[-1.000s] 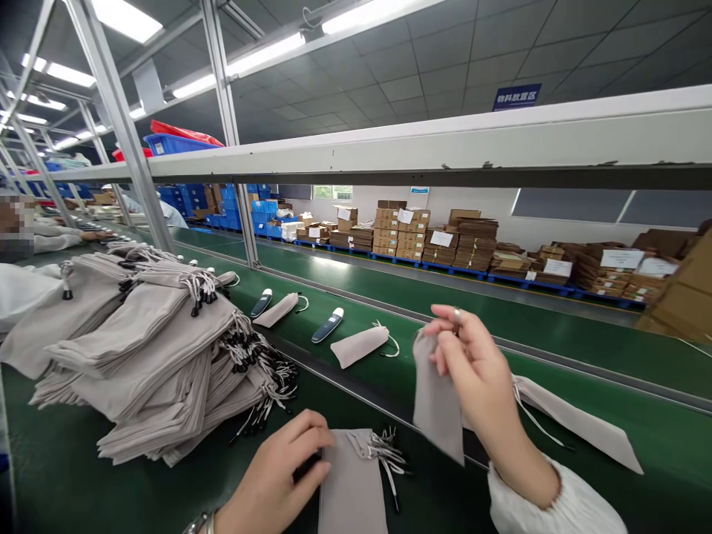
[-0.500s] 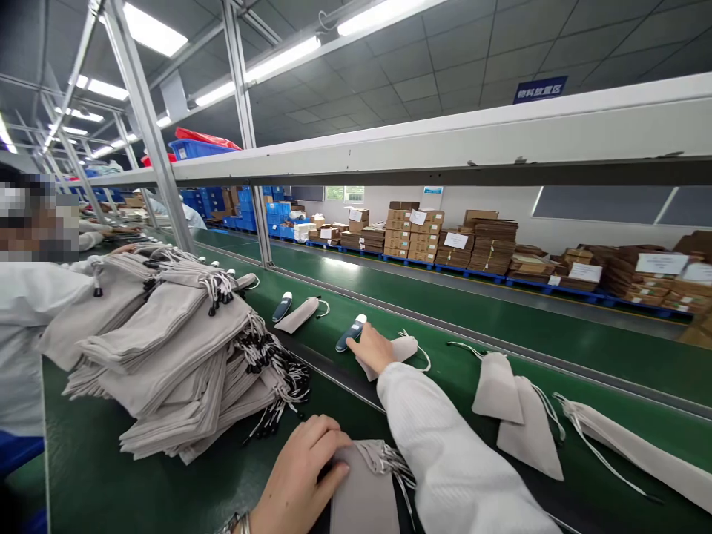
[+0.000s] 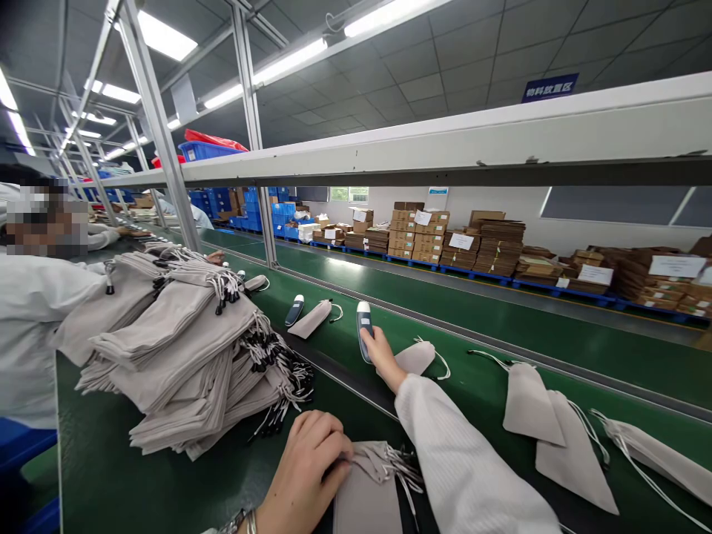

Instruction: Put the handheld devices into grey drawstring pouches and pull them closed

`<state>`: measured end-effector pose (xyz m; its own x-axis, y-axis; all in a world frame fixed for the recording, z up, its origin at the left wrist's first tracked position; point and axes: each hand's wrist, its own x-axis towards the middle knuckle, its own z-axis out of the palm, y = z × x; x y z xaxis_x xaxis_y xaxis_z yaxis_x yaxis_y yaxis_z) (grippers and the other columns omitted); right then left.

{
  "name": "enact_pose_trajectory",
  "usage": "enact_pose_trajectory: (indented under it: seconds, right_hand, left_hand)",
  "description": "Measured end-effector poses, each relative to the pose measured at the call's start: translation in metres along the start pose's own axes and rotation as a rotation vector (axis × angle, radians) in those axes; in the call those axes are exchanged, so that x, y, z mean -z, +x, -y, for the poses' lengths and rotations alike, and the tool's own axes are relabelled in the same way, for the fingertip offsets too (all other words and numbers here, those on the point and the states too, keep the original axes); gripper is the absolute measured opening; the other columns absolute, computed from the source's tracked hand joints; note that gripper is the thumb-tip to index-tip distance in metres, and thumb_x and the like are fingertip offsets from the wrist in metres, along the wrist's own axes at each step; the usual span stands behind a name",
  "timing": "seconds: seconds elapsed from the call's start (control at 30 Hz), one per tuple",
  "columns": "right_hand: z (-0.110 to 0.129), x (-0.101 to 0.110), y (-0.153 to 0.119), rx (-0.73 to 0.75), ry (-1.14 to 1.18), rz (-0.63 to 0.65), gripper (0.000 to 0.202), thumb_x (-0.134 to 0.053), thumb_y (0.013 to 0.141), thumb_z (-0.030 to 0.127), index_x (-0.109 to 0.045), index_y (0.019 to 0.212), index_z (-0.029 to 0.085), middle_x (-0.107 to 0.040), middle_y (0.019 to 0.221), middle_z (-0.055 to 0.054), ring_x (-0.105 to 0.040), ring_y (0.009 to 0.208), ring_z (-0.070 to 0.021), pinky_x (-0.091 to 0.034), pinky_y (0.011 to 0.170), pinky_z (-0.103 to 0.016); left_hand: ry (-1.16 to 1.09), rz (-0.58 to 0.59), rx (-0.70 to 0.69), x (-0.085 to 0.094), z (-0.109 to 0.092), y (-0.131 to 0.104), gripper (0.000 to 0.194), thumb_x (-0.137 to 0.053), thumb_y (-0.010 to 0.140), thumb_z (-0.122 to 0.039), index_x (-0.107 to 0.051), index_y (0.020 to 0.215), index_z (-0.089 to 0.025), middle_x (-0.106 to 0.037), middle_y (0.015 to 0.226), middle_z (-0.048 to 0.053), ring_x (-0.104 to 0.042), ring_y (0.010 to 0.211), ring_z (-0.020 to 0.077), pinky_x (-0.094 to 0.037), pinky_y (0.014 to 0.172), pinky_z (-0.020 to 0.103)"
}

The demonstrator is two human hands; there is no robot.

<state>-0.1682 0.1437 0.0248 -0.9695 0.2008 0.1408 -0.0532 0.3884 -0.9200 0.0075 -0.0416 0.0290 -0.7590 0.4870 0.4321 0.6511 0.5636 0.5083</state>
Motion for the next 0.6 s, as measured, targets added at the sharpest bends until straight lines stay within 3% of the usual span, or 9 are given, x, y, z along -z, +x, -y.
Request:
enact_pose_trajectory:
  seconds: [0.07, 0.17, 0.23, 0.33, 0.43, 0.53, 0.6]
  right_hand:
    - [0.005, 0.019, -0.029, 0.054, 0.096, -0.006, 0.041, -0.043, 0.093, 0.052, -0.052, 0.115, 0.018, -0.065, 0.106, -0.010, -0.064, 0.091, -0.0230, -0.051, 0.070, -0.030]
    - [0.015, 0.048, -0.083, 0.111, 0.305, 0.116, 0.056, -0.058, 0.086, 0.060, -0.042, 0.125, 0.023, -0.064, 0.096, -0.005, -0.059, 0.064, -0.0171, -0.045, 0.049, -0.026]
    - [0.020, 0.064, -0.119, 0.146, 0.431, 0.216, 0.075, -0.069, 0.082, 0.058, -0.029, 0.137, 0.027, -0.063, 0.095, -0.003, -0.056, 0.058, -0.0151, -0.041, 0.042, -0.023]
    - [0.025, 0.075, -0.159, 0.159, 0.472, 0.299, 0.090, -0.075, 0.081, 0.054, -0.016, 0.145, 0.031, -0.062, 0.096, -0.004, -0.058, 0.065, -0.0167, -0.042, 0.043, -0.022]
    - [0.026, 0.078, -0.176, 0.147, 0.503, 0.371, 0.084, -0.077, 0.079, 0.057, -0.026, 0.141, 0.029, -0.059, 0.094, -0.004, -0.058, 0.070, -0.0170, -0.048, 0.053, -0.026]
    - [0.030, 0.080, -0.182, 0.166, 0.503, 0.394, 0.076, -0.078, 0.077, 0.060, -0.038, 0.133, 0.027, -0.057, 0.095, -0.003, -0.059, 0.083, -0.0196, -0.050, 0.070, -0.032]
    - [0.035, 0.083, -0.186, 0.165, 0.439, 0.394, 0.072, -0.076, 0.080, 0.059, -0.038, 0.133, 0.028, -0.055, 0.094, -0.002, -0.058, 0.085, -0.0200, -0.048, 0.069, -0.030]
  left_hand:
    - [0.024, -0.014, -0.100, 0.003, -0.001, 0.001, 0.024, -0.047, 0.089, 0.001, -0.051, 0.078, -0.020, -0.060, 0.087, 0.001, -0.050, 0.085, 0.0192, -0.038, 0.088, 0.040]
    - [-0.040, 0.033, -0.215, 0.009, -0.005, 0.001, 0.026, -0.039, 0.095, -0.003, -0.048, 0.079, -0.020, -0.063, 0.084, 0.000, -0.050, 0.084, 0.0187, -0.036, 0.087, 0.040]
    - [-0.177, 0.067, -0.186, 0.013, -0.008, -0.001, 0.023, -0.042, 0.093, -0.003, -0.047, 0.079, -0.020, -0.061, 0.080, -0.001, -0.049, 0.079, 0.0171, -0.035, 0.081, 0.036]
    - [-0.517, 0.089, -0.049, 0.014, -0.014, -0.004, 0.018, -0.057, 0.087, -0.009, -0.050, 0.075, -0.020, -0.054, 0.077, -0.001, -0.048, 0.073, 0.0153, -0.035, 0.072, 0.031]
    - [-0.796, 0.117, 0.017, 0.012, -0.020, -0.006, 0.017, -0.070, 0.083, -0.019, -0.057, 0.072, -0.019, -0.051, 0.081, 0.000, -0.050, 0.076, 0.0156, -0.037, 0.070, 0.028]
    - [-0.867, 0.091, 0.035, 0.011, -0.023, -0.005, 0.023, -0.077, 0.080, -0.033, -0.063, 0.070, -0.018, -0.049, 0.085, 0.002, -0.051, 0.078, 0.0161, -0.037, 0.071, 0.028]
    - [-0.866, 0.066, 0.039, 0.012, -0.025, -0.004, 0.028, -0.079, 0.078, -0.041, -0.065, 0.069, -0.018, -0.048, 0.089, 0.003, -0.051, 0.082, 0.0172, -0.038, 0.073, 0.028]
